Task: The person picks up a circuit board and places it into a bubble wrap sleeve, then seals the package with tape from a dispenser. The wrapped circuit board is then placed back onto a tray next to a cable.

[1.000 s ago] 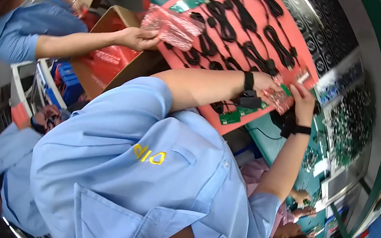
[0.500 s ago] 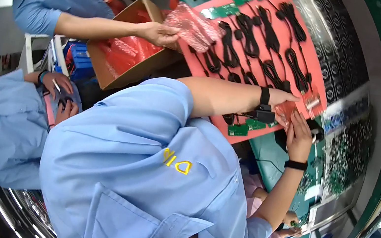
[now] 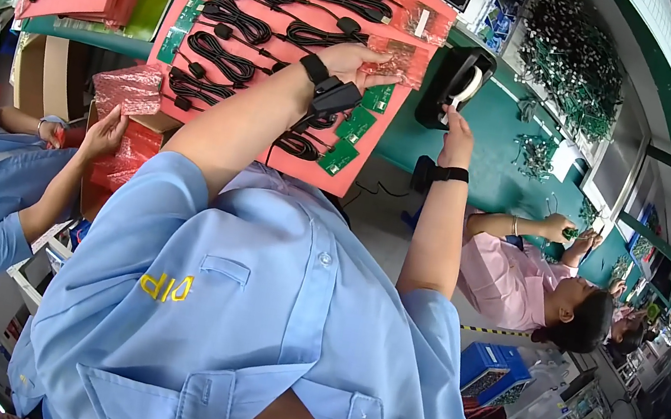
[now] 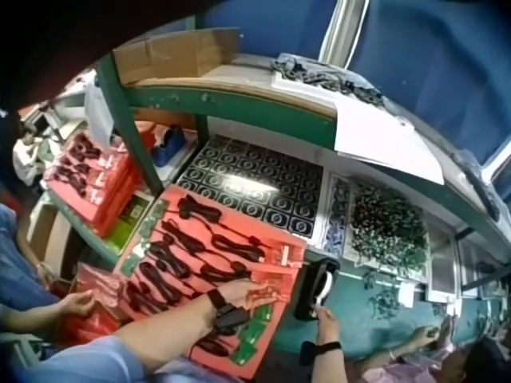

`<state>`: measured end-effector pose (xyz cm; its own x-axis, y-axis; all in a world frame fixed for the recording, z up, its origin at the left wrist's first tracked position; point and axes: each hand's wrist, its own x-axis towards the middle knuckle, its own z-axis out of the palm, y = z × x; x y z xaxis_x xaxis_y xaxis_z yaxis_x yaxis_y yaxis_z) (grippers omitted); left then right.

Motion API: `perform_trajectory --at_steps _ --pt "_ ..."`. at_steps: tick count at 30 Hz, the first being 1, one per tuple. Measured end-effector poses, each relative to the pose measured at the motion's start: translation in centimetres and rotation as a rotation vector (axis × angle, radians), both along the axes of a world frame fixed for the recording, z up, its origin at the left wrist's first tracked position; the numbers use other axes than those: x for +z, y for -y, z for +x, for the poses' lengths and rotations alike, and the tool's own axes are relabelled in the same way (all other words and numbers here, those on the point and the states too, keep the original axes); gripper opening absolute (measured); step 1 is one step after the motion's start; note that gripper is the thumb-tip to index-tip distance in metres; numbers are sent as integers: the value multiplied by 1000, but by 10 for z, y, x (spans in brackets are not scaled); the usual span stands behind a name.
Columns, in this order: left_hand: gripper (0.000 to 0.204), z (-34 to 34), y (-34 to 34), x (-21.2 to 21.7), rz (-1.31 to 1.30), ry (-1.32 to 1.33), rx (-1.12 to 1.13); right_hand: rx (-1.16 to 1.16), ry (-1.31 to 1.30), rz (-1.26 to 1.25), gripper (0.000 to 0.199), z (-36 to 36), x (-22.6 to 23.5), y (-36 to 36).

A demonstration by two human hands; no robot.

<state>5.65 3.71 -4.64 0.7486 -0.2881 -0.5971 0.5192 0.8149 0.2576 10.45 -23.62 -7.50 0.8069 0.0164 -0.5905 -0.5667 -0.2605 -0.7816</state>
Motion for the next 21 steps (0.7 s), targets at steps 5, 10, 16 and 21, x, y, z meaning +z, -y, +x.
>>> perform_trajectory --at_steps 5,10,16,21 --pt "24 0 -5 12 31 8 -65 -243 121 213 28 -29 -7 -4" --pt "24 5 -4 25 119 36 -85 105 548 -204 19 -53 -48 17" --pt "22 -8 -1 4 138 96 6 93 766 -301 15 -57 7 -9" --pt "20 -18 12 8 179 170 31 42 446 272 23 -53 86 -97"
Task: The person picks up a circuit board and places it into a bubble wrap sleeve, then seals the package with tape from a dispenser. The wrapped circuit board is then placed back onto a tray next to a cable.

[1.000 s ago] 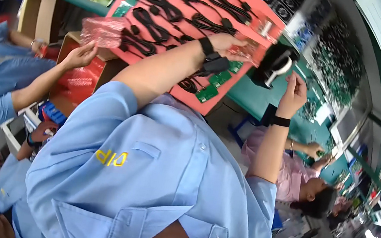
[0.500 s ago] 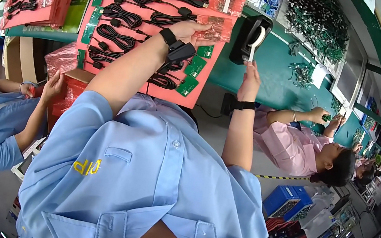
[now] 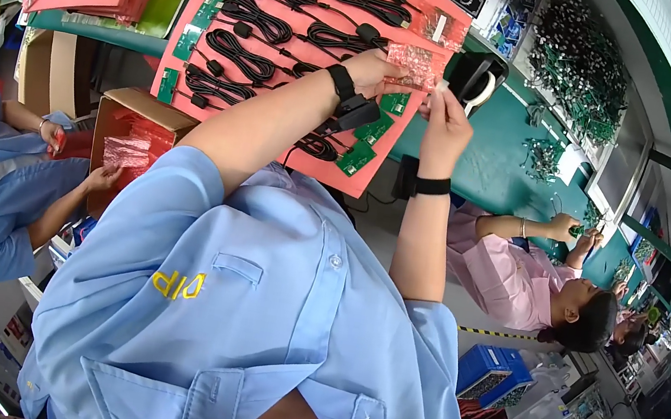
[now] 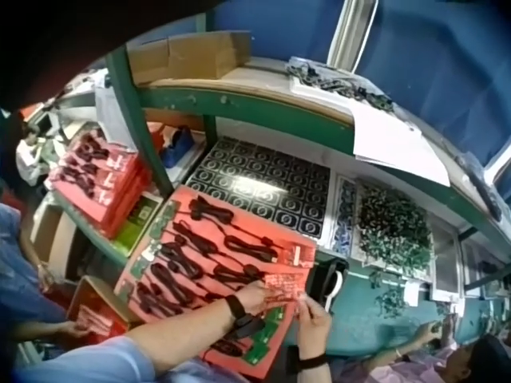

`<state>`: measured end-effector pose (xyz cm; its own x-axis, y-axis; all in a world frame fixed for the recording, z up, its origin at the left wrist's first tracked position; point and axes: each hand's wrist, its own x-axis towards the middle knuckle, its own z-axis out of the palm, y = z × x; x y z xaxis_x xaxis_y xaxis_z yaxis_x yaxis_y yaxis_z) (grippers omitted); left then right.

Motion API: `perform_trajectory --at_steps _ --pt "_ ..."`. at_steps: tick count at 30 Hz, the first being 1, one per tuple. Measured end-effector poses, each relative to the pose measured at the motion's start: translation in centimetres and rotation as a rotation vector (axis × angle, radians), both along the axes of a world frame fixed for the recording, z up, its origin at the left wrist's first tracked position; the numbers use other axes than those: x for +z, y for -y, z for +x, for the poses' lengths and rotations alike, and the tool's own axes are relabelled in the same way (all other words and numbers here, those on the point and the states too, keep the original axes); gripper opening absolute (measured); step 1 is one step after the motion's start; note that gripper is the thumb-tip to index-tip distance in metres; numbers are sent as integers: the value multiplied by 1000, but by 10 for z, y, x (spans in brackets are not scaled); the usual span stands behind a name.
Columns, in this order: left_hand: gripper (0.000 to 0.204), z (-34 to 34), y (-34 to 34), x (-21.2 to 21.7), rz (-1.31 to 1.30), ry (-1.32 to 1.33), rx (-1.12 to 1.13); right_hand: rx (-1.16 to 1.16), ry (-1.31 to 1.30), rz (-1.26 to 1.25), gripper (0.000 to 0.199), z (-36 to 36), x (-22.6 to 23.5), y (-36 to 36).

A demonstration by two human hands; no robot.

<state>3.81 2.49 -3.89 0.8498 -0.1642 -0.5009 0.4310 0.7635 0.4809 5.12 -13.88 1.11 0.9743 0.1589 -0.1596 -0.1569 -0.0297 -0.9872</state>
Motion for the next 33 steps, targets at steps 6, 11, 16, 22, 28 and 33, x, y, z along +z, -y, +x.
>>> perform_trajectory --at_steps 6,11,16,22,28,33 --pt "18 -2 1 -9 31 73 -15 86 -70 -429 24 22 -7 -34" --pt "19 7 3 -6 24 -131 47 192 188 -832 29 18 -13 -28" --pt "20 23 13 -9 85 -293 133 188 140 -403 23 13 -36 -17" --pt "38 40 29 -59 350 39 146 292 270 -384 24 24 -18 -9" --pt "46 -32 31 82 628 -81 8 165 -31 -274 24 43 -27 48" --pt "23 -180 -45 108 667 290 738 249 -56 -381 39 55 -39 35"
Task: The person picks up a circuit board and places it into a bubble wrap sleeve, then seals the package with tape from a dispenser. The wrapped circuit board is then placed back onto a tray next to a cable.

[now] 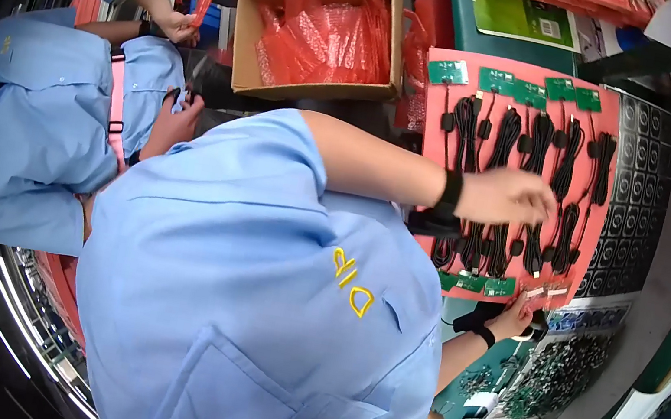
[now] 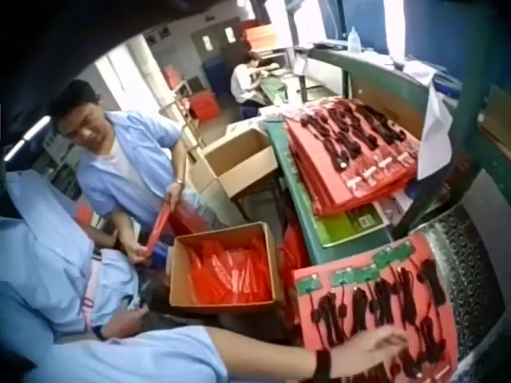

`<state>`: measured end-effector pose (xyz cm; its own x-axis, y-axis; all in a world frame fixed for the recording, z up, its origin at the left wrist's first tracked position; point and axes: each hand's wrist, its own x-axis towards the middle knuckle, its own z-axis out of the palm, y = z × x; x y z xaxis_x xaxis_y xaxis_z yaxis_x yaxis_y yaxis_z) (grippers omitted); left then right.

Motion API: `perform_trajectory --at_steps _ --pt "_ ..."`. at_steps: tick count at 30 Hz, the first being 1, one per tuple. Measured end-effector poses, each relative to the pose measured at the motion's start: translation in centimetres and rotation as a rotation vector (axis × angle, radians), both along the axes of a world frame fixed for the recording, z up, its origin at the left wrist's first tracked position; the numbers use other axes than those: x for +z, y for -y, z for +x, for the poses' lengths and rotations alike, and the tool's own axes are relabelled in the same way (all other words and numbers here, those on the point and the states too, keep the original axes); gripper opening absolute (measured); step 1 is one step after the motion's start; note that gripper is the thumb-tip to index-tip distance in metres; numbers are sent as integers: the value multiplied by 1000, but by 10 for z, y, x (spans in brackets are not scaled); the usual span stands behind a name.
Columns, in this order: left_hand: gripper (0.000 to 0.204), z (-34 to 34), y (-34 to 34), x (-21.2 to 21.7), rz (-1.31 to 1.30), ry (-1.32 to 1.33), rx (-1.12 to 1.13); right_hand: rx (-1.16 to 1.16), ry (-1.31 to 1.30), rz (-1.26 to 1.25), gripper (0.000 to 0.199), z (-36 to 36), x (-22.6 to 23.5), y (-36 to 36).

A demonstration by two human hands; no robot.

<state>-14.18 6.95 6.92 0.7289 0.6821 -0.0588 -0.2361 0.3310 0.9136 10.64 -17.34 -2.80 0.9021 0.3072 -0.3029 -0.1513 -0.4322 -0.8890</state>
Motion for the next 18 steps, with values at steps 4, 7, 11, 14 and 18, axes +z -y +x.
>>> perform_trajectory --at_steps 4,7,11,14,18 --pt "13 -137 -86 -55 317 -450 699 -124 301 -210 49 -24 29 -13" --pt "39 -233 -125 -134 320 -1232 722 -164 468 -187 48 -33 42 -13" --pt "76 -323 -157 -254 -231 -1674 555 35 547 -58 42 -37 54 -24" --pt "77 -354 -163 -296 -293 -1738 481 56 518 -96 42 -54 74 -48" --pt "61 -356 -179 -292 -420 -1633 398 102 450 -208 38 -71 86 -58"
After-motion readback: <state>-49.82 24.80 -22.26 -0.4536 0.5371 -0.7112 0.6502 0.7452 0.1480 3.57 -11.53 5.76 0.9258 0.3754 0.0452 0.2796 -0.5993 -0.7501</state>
